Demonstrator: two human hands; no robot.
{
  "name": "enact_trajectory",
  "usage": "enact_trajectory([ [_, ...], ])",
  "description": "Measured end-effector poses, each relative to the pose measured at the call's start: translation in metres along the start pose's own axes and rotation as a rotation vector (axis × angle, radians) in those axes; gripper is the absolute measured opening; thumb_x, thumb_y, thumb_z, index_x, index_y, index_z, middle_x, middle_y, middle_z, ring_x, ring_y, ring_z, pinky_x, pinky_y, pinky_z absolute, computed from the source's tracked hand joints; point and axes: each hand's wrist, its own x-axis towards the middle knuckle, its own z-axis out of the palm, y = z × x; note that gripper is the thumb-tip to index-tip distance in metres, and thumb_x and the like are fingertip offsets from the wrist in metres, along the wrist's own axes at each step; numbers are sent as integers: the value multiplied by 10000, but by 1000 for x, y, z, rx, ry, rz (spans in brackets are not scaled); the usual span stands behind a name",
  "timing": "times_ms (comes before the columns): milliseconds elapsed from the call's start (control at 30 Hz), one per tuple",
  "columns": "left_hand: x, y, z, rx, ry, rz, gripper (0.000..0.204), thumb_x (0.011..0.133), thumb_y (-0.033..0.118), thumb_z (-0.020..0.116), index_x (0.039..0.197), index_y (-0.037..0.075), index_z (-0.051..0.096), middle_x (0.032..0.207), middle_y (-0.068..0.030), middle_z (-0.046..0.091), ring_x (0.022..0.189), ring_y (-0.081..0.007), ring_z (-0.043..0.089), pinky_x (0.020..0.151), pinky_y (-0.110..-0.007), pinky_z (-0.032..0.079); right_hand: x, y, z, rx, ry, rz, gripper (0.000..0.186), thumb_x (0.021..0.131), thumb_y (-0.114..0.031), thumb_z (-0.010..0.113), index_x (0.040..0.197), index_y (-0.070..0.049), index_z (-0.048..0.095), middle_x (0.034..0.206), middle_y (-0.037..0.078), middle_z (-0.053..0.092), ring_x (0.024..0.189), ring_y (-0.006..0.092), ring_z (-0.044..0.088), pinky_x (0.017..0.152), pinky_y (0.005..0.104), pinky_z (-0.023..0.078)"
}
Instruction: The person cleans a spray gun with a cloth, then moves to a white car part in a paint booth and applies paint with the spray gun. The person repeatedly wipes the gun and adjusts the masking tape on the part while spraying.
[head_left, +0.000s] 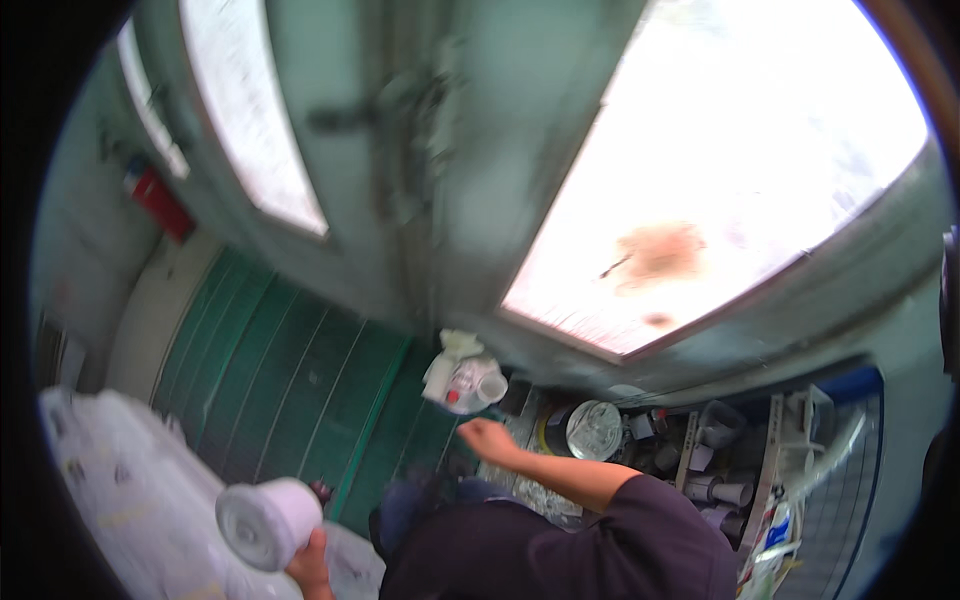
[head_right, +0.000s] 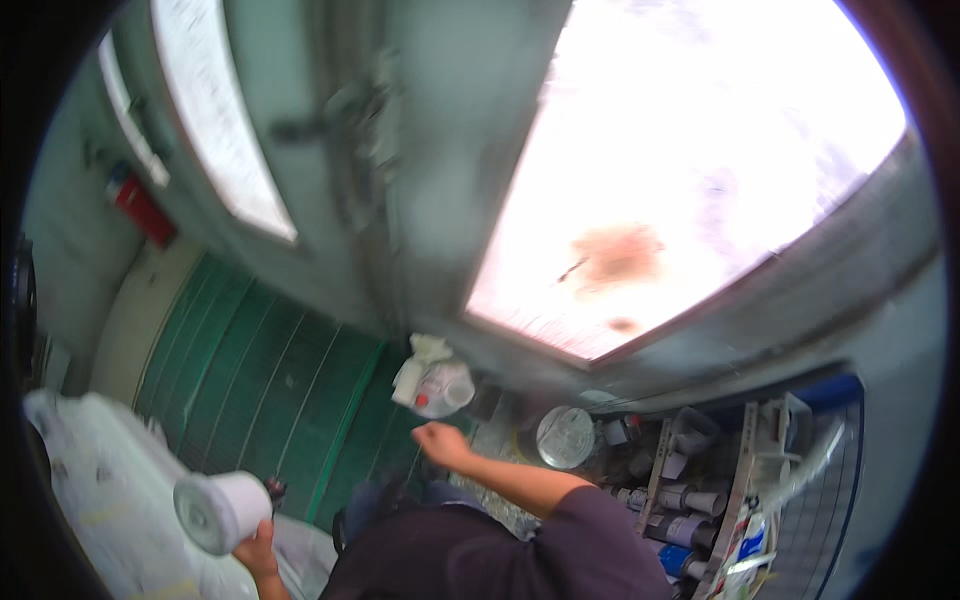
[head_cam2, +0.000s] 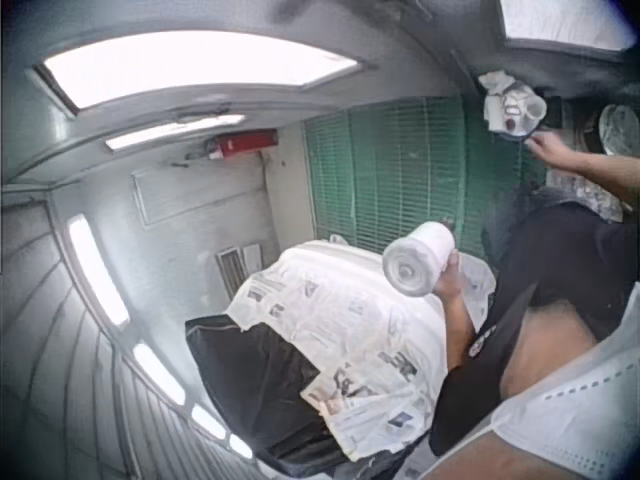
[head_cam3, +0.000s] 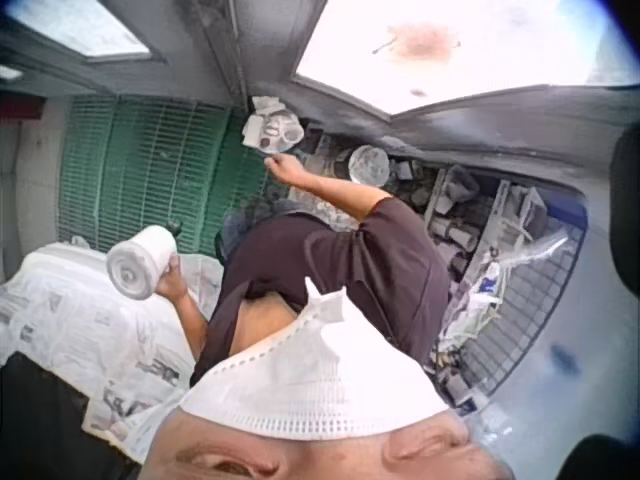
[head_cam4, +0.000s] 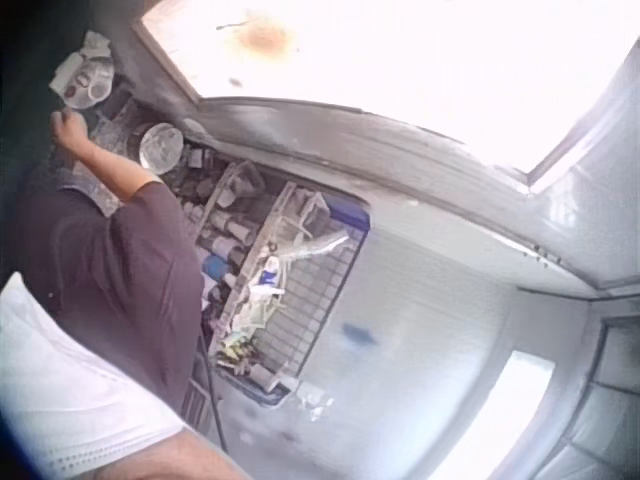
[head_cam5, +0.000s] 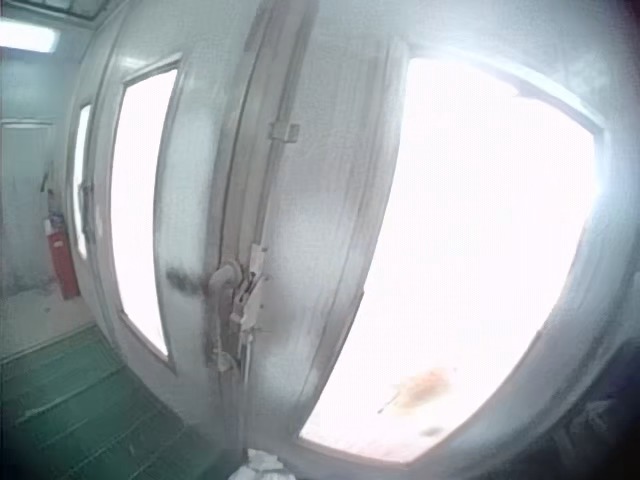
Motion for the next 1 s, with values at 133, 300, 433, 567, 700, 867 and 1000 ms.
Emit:
enact_trajectory([
  [133, 48, 69, 24, 73, -9, -20, 752, 737, 20, 824, 1362, -106, 425, 1347, -261, 525, 1192, -344, 565, 1044, -463, 446, 26, -104, 1, 272, -159, -281, 534, 904, -368, 630, 1271, 11, 545, 1065, 183, 689, 1001, 309, 670, 856, 403, 527],
  [300, 100, 73, 10, -39, 73, -68, 610, 728, 10, 819, 1253, -117, 535, 1264, -236, 590, 1118, -324, 603, 982, -437, 482, 26, -264, 20, 278, -448, -781, 799, 849, -343, 700, 1461, 4, 321, 1389, 222, 476, 1296, 347, 471, 1079, 430, 389],
  [433, 162, 61, -8, 27, -38, 98, 518, 739, 13, 807, 1185, -115, 578, 1161, -204, 643, 1003, -305, 646, 899, -429, 520, 21, -365, 36, 317, -600, -945, 996, 780, -254, 747, 1523, -1, 134, 1501, 259, 278, 1371, 392, 348, 1126, 462, 329],
  [567, 230, 37, -34, 83, -54, 96, 467, 745, 11, 798, 1151, -105, 596, 1110, -189, 655, 948, -290, 654, 850, -410, 530, 48, -418, 100, 382, -467, -940, 1202, 719, -568, 737, 1521, 36, 76, 1467, 254, 357, 1365, 394, 363, 1129, 444, 301],
  [700, 296, 9, -71, 154, -59, 94, 417, 752, 8, 789, 1116, -95, 614, 1058, -174, 667, 892, -274, 662, 802, -392, 541, 83, -467, 154, 419, -260, -1029, 1287, 693, -643, 780, 1519, 44, 71, 1434, 258, 411, 1337, 372, 409, 1107, 428, 319],
  [867, 365, -18, -88, 206, -130, 126, 354, 760, 5, 777, 1073, -83, 636, 994, -155, 682, 822, -255, 671, 741, -370, 554, 130, -508, 182, 542, -174, -1034, 1285, 684, -515, 844, 1524, 36, 43, 1444, 246, 389, 1353, 343, 389, 1117, 414, 306],
  [1000, 422, -27, -86, 218, -128, 192, 373, 770, 53, 776, 1094, -62, 631, 1021, -147, 677, 866, -253, 664, 768, -378, 543, 167, -552, 200, 600, -13, -1043, 1077, 710, -401, 823, 1498, -1, 207, 1341, 255, 484, 1256, 346, 486, 1043, 411, 380],
])
